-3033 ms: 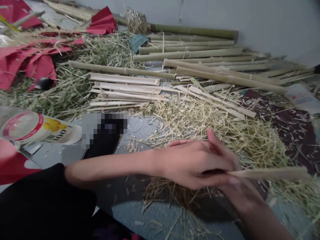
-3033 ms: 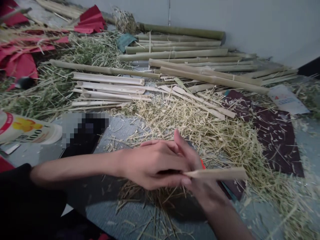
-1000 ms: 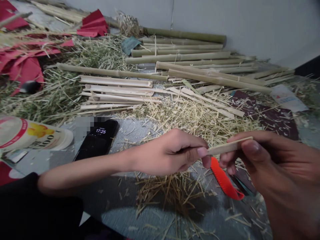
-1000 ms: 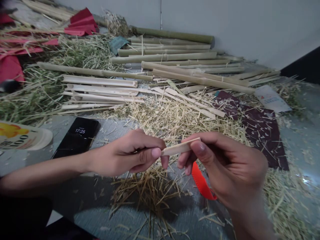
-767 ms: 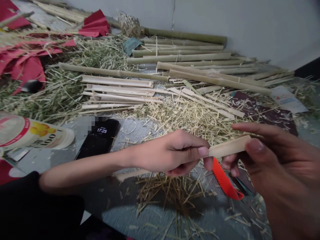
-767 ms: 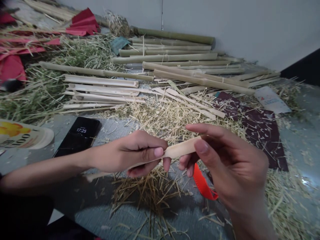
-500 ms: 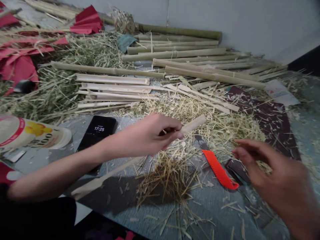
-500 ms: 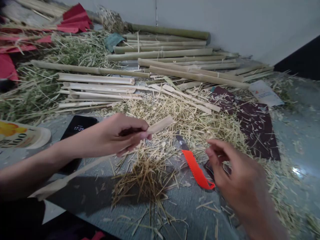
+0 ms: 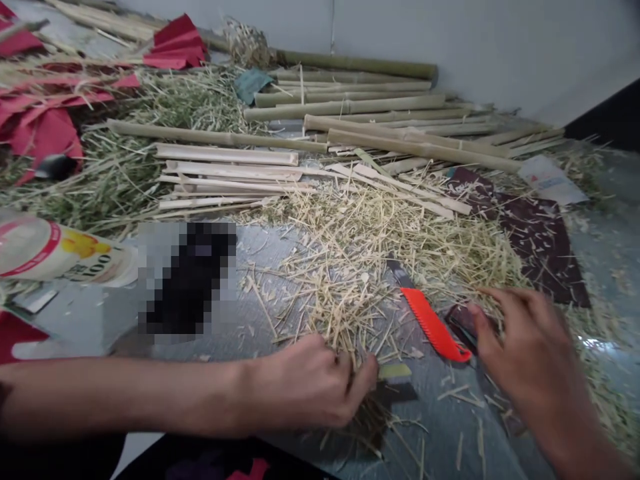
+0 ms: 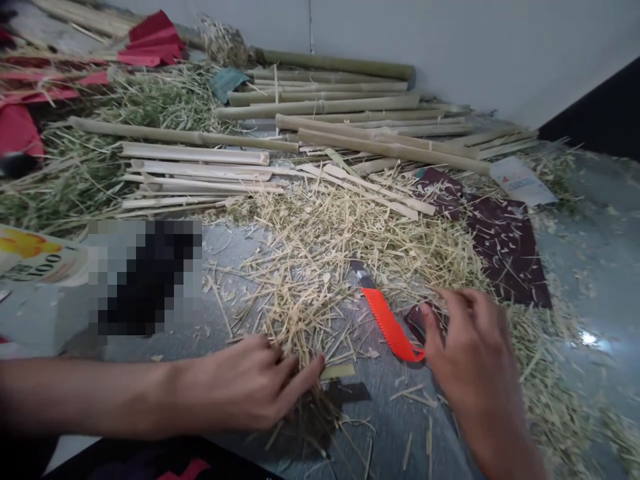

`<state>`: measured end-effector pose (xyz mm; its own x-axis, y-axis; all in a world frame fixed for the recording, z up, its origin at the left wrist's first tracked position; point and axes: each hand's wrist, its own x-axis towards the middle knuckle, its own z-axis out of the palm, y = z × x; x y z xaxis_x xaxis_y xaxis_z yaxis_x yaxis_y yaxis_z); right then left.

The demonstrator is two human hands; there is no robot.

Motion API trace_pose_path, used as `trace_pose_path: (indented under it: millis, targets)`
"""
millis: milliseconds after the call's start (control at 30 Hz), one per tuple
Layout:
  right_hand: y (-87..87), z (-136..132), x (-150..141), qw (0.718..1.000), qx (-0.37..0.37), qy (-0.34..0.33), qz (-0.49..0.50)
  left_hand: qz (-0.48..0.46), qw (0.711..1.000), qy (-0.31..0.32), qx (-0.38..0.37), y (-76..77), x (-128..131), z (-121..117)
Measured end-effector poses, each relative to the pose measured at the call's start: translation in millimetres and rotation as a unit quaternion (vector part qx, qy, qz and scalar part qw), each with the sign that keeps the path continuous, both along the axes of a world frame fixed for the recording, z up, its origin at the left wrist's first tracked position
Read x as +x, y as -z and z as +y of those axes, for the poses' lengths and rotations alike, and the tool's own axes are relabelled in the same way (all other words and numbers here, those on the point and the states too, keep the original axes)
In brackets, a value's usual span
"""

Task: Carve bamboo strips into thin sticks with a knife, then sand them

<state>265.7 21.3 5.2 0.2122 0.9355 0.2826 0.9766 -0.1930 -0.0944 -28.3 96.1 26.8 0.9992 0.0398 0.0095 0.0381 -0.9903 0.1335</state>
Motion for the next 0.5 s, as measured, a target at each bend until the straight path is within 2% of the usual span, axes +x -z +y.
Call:
trace_pose_path:
  millis: [67,133,267,367,500]
  targets:
    - [4.2,-8.5,16.3,0.999,-0.033,0.028,-0.008,-0.006,0.999,0.026,0.023,2.9,6.9,-3.3]
    - [12.3,-18.2,28.6,0.997,-0.075,0.032,-0.001,0.004,0.999,0.028,0.04,6.7,10.4,5.0]
    - [19.8,-26.3,43.2,0.993,-0.112,0.032,0.024,0.058,0.995,-0.036,0.072,17.2,10.3,43.1]
    - [9.2,-22.6,50.9,0.991,-0.123,0.042,0.03,0.074,0.989,-0.093,0.085,19.0,8.4,74.0]
    - [-13.7,-21.0,74.5,0.988,-0.138,0.031,0.058,0.083,0.98,-0.158,0.087,4.9,5.4,99.8]
